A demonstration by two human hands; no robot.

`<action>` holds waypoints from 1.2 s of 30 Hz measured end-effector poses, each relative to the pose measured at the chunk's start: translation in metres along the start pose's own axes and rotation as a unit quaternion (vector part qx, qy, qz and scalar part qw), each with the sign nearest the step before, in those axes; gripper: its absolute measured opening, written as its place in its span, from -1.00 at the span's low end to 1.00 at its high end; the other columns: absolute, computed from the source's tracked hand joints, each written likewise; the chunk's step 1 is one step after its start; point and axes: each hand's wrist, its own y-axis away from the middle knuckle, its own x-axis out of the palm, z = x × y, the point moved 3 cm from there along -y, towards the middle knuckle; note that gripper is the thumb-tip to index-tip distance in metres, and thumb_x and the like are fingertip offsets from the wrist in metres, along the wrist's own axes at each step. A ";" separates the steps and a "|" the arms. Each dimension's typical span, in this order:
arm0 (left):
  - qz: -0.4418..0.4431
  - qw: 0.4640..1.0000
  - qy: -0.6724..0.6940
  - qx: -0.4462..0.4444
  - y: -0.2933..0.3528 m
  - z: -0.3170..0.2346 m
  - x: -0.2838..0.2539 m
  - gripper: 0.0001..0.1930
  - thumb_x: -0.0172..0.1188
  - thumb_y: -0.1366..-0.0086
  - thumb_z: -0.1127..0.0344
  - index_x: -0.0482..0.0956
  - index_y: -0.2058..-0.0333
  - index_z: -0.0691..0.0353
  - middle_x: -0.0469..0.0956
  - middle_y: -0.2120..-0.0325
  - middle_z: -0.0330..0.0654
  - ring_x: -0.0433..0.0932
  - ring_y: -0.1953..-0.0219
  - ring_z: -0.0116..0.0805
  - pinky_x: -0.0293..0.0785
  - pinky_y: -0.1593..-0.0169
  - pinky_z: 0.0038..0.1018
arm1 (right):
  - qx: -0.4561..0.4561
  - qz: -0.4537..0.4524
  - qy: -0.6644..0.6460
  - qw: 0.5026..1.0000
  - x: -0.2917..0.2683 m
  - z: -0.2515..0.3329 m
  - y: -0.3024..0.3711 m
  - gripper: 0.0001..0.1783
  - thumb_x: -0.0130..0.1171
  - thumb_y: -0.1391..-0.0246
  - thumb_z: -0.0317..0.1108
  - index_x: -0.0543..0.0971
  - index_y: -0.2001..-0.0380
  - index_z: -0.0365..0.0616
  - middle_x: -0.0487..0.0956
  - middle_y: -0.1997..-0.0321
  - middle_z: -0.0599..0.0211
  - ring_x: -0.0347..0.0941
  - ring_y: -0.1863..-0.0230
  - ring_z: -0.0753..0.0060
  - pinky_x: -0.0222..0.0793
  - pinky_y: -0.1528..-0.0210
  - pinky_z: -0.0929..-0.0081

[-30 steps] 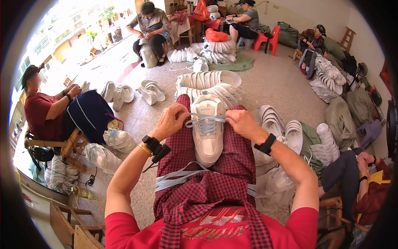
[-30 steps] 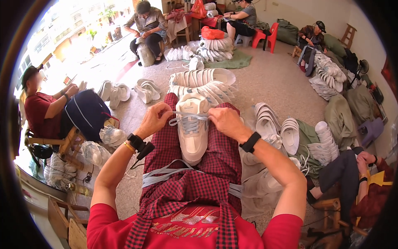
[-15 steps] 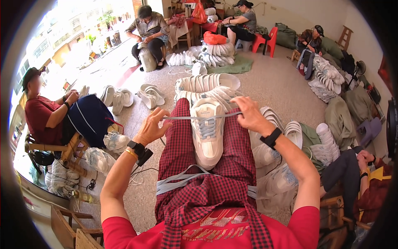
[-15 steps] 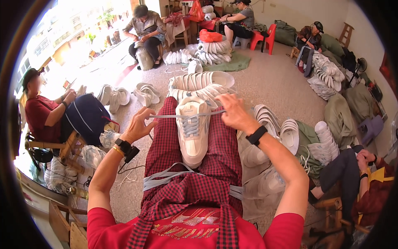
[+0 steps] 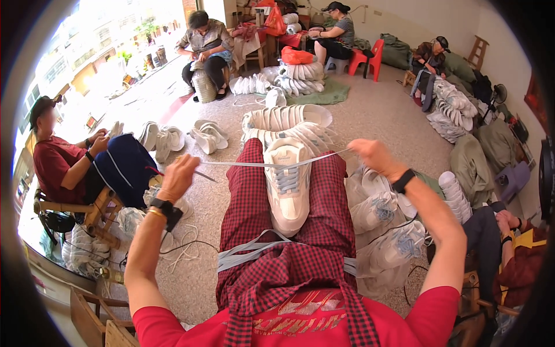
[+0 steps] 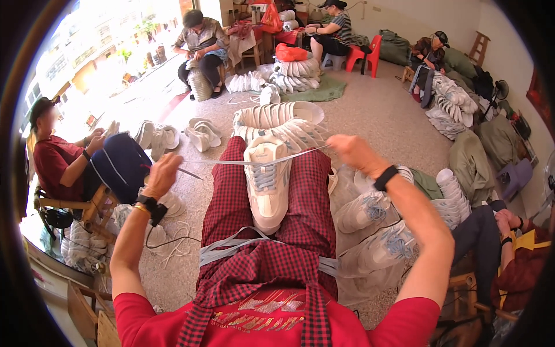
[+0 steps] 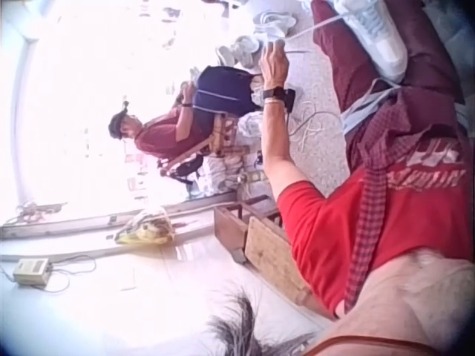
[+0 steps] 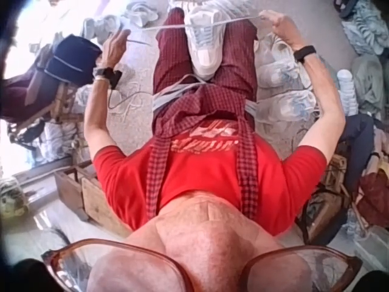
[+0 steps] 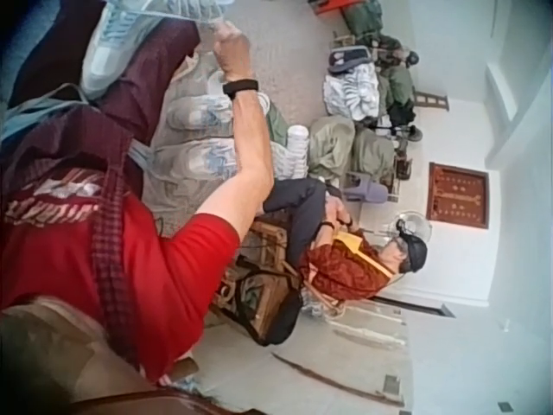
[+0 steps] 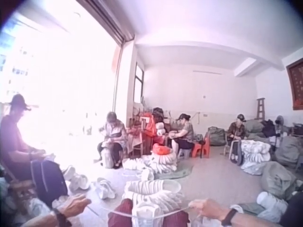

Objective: The recorder is lacing a white sneaker while sitting in a shoe assembly workshop.

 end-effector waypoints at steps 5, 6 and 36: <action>-0.030 0.991 -0.106 -0.072 0.034 0.051 -0.071 -0.82 0.04 -0.16 0.57 0.47 0.26 0.19 0.47 0.40 -0.08 0.53 0.27 0.00 0.48 0.26 -0.19 | 0.109 -0.025 0.130 0.985 -0.116 -0.053 0.057 -0.83 -0.04 -0.17 -0.43 0.52 0.23 -0.20 0.61 0.29 0.03 0.56 0.25 -0.07 0.47 0.21 0.14; -0.036 0.989 -0.118 -0.081 0.039 0.054 -0.085 -0.82 0.04 -0.17 0.57 0.46 0.26 0.19 0.47 0.40 -0.07 0.53 0.27 0.01 0.48 0.25 -0.19 | 0.152 -0.013 0.139 0.978 -0.137 -0.050 0.063 -0.84 -0.04 -0.18 -0.42 0.51 0.24 -0.20 0.59 0.30 0.01 0.55 0.25 -0.10 0.44 0.24 0.11; -0.071 0.882 0.399 -0.241 -0.065 -0.145 0.055 -0.81 0.21 -0.21 0.49 0.70 0.21 0.24 0.63 0.36 -0.19 0.57 0.38 -0.50 0.46 0.30 -0.57 | 0.266 -0.157 -0.411 0.858 0.070 0.079 -0.049 -0.89 0.37 0.02 -0.50 0.60 0.48 -0.27 0.65 0.50 0.39 0.54 0.46 0.66 0.49 0.35 0.61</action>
